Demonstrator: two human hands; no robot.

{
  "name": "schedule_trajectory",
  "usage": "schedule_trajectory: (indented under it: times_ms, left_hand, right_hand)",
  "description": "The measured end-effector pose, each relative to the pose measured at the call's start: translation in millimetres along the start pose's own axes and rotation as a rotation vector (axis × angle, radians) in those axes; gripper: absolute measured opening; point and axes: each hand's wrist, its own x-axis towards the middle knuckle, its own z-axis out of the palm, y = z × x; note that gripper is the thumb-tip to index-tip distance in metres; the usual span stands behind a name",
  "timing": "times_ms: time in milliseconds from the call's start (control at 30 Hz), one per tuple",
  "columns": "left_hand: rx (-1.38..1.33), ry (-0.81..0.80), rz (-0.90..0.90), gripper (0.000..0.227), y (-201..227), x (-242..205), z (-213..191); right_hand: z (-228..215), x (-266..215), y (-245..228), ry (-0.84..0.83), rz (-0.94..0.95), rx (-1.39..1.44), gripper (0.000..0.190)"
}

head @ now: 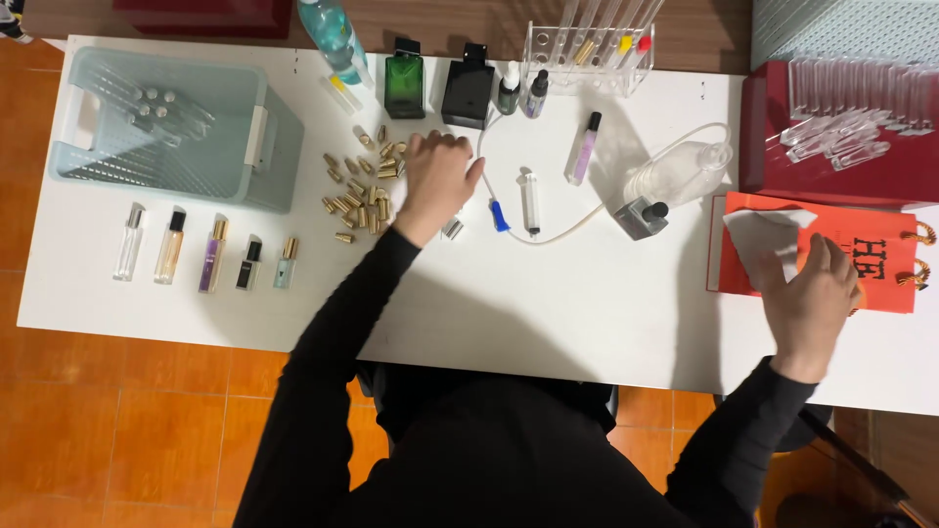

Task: Assemble small perfume spray bottles by attaching sprayers and caps, then cleaning them with a cloth.

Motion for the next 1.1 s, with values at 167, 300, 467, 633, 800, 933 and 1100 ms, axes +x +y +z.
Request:
schedule_trajectory:
  times_ms: [167, 300, 467, 633, 800, 933, 1100]
  left_hand:
    - [0.173, -0.082, -0.085, 0.036, 13.8, 16.1, 42.7]
    - [0.026, -0.107, -0.149, 0.036, 15.3, 17.0, 52.8]
    - [-0.132, -0.114, -0.207, 0.038, 27.3, 12.4, 27.1]
    - [-0.288, 0.022, -0.073, 0.048, 38.5, -2.7, 0.7]
    - [-0.542, 0.122, -0.108, 0.011, 37.4, -16.3, 5.9]
    - [-0.667, 0.247, -0.048, 0.014, 41.5, -25.2, -6.5]
    - [-0.806, 0.188, -0.064, 0.021, 47.2, -30.8, -18.9]
  right_hand:
    - [-42.0, 13.1, -56.5, -0.110, 0.270, 0.981, 0.026]
    - [-88.9, 51.2, -134.9, -0.235, -0.003, 1.427, 0.024]
    - [-73.0, 75.9, -205.7, -0.293, -0.160, 1.292, 0.027]
    - [-53.8, 83.1, -230.0, -0.460, -0.110, 1.138, 0.045]
    - [-60.6, 84.4, -222.6, -0.457, -0.018, 1.324, 0.059]
    - [-52.2, 78.9, -214.9, -0.467, 0.053, 1.487, 0.046]
    - [-36.5, 65.0, -210.0, -0.436, 0.189, 2.129, 0.018]
